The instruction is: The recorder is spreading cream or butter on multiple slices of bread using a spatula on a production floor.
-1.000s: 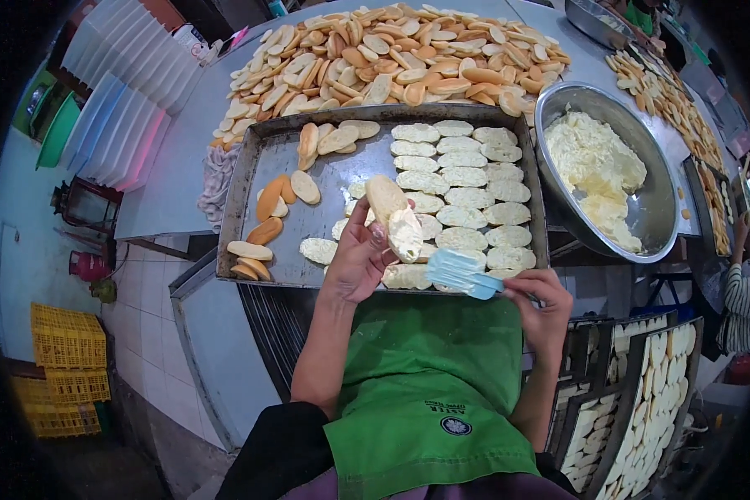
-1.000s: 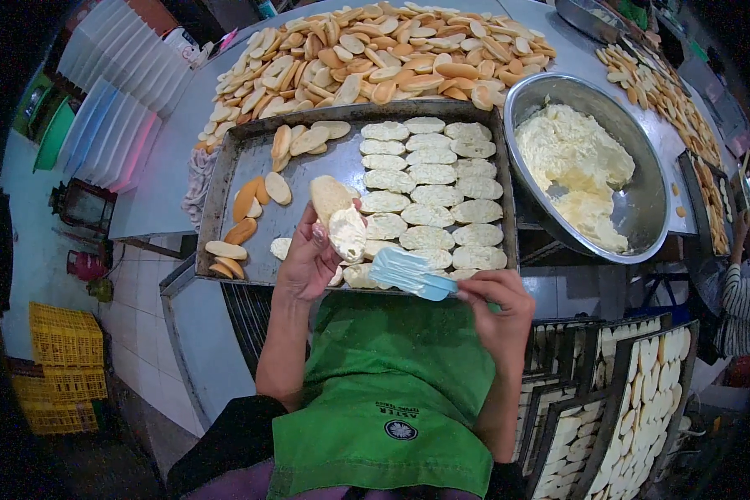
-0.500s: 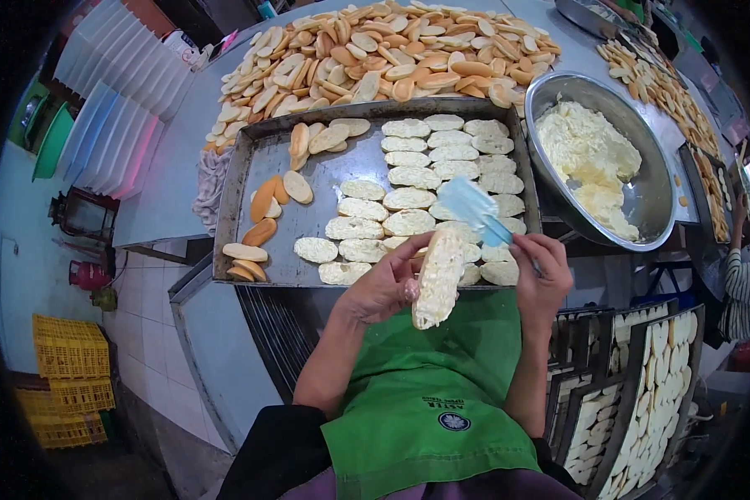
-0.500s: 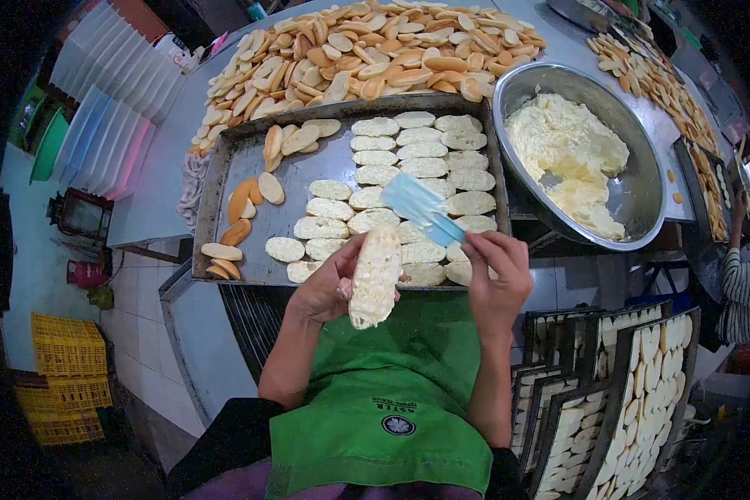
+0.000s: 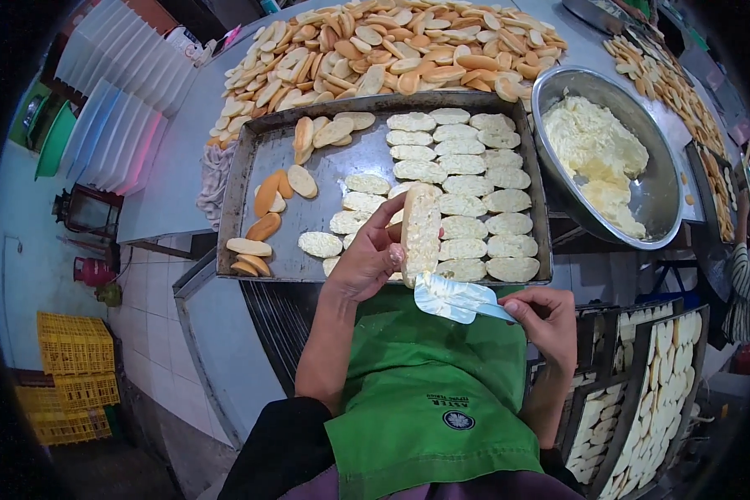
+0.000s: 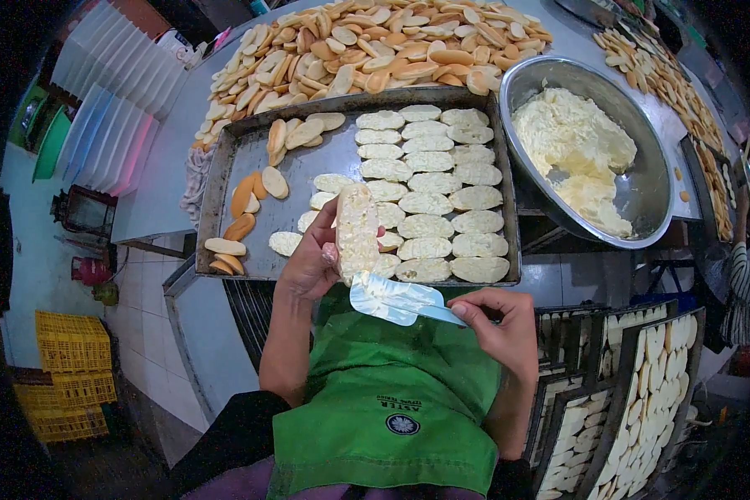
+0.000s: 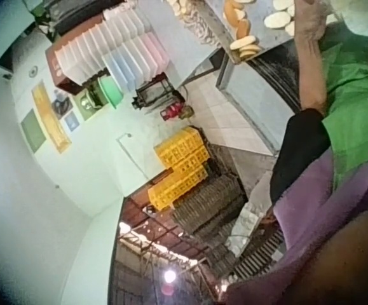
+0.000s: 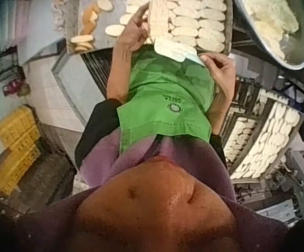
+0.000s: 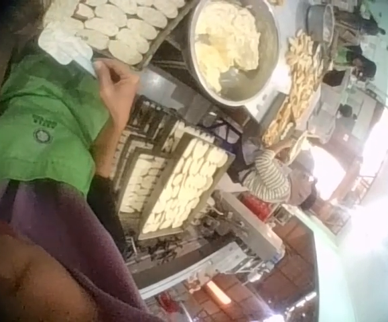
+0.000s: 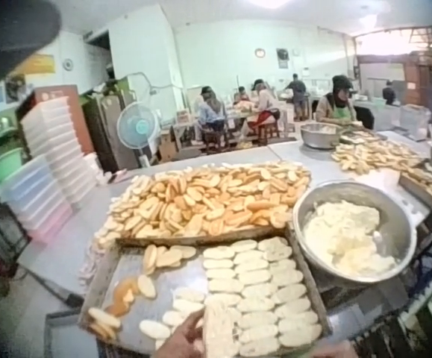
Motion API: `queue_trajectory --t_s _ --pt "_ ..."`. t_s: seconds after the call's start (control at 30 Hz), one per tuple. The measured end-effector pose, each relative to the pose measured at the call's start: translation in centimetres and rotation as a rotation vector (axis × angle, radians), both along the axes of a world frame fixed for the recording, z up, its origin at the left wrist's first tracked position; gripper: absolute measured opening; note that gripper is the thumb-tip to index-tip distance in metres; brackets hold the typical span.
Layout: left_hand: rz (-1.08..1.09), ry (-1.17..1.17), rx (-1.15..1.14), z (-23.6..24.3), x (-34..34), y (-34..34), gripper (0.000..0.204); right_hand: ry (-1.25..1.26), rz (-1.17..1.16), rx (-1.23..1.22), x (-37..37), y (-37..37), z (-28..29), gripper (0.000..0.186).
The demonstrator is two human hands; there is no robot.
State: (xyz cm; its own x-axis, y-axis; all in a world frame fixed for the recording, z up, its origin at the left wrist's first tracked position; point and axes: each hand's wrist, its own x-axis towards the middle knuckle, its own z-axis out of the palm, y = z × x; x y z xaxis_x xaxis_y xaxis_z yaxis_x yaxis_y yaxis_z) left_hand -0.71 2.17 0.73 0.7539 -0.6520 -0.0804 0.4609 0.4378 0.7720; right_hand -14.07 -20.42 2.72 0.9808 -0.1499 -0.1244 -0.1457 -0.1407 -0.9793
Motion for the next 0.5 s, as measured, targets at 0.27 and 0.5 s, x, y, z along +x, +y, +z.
queue_trajectory --t_s 0.27,0.5 --pt "-0.077 -0.095 0.1 0.58 0.72 0.34 0.079 -0.096 0.014 -0.163 0.32 -0.63 0.22 0.007" --pt "-0.132 -0.211 0.185 0.86 0.93 0.27 0.071 -0.117 -0.042 -0.206 0.44 -0.47 -0.43 0.006"
